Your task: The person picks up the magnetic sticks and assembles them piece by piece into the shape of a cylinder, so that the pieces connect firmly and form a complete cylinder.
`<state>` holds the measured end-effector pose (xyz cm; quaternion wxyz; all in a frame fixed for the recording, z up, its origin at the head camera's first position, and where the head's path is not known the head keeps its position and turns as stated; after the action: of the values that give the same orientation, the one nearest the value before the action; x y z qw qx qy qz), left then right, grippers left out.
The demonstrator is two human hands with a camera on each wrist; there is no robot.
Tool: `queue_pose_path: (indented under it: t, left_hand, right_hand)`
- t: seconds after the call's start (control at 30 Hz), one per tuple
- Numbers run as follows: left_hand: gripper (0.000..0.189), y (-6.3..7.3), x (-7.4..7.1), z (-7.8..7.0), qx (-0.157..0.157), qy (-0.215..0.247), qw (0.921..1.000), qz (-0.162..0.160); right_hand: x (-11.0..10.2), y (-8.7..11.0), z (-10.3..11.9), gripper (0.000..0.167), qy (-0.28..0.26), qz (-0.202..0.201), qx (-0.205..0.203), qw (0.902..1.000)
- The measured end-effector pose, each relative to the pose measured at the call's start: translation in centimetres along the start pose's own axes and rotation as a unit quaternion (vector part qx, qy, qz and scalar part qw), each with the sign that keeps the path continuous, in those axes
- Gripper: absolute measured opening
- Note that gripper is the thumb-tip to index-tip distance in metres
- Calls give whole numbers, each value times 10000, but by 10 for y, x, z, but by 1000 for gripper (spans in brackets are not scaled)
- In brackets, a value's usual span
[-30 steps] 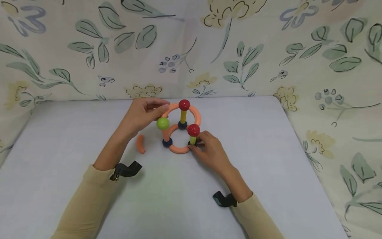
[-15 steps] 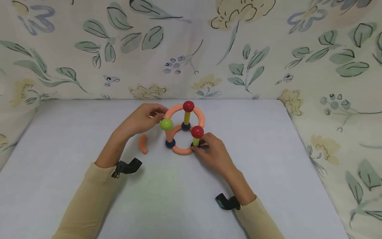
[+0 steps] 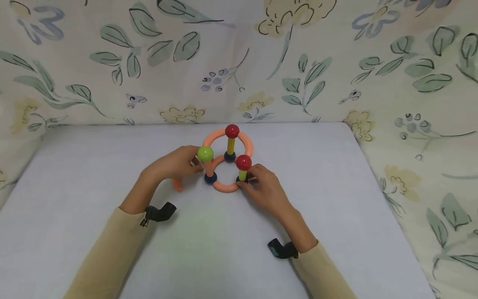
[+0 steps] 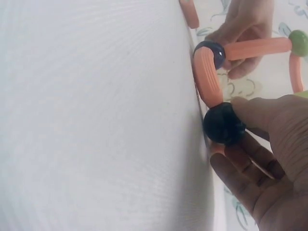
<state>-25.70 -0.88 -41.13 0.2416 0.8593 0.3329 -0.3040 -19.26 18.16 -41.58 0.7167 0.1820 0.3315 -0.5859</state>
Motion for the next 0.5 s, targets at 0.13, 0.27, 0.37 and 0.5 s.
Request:
queue_pose_path:
  t: [0.13,0.27,0.37,0.5]
  left_hand:
    - [28,12,13,-6,182,268,9995,-37]
    - [27,20,19,-10,267,335,9984,-374]
    - [24,24,15,-9,221,200,9971,-695]
    - [21,25,11,-8,181,124,9961,-854]
  right_hand:
    - [0,4,-3,37,50,-12,92,9999]
    - [-1,7,-4,38,74,-8,91,9999]
    - [0,5,-1,38,34,47,-9,10000]
    - [1,1,3,37,-21,172,-134,9998]
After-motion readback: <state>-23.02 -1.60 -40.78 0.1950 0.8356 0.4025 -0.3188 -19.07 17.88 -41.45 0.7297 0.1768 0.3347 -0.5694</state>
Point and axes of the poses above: each hand's wrist, its own y-axis away from the middle knuckle, its own x-axis out of the palm, z = x × y, the point moved 10 cm from there along -y, towards the middle knuckle, and after that the axes turned 6 degrees about x, right-handed, at the moved point
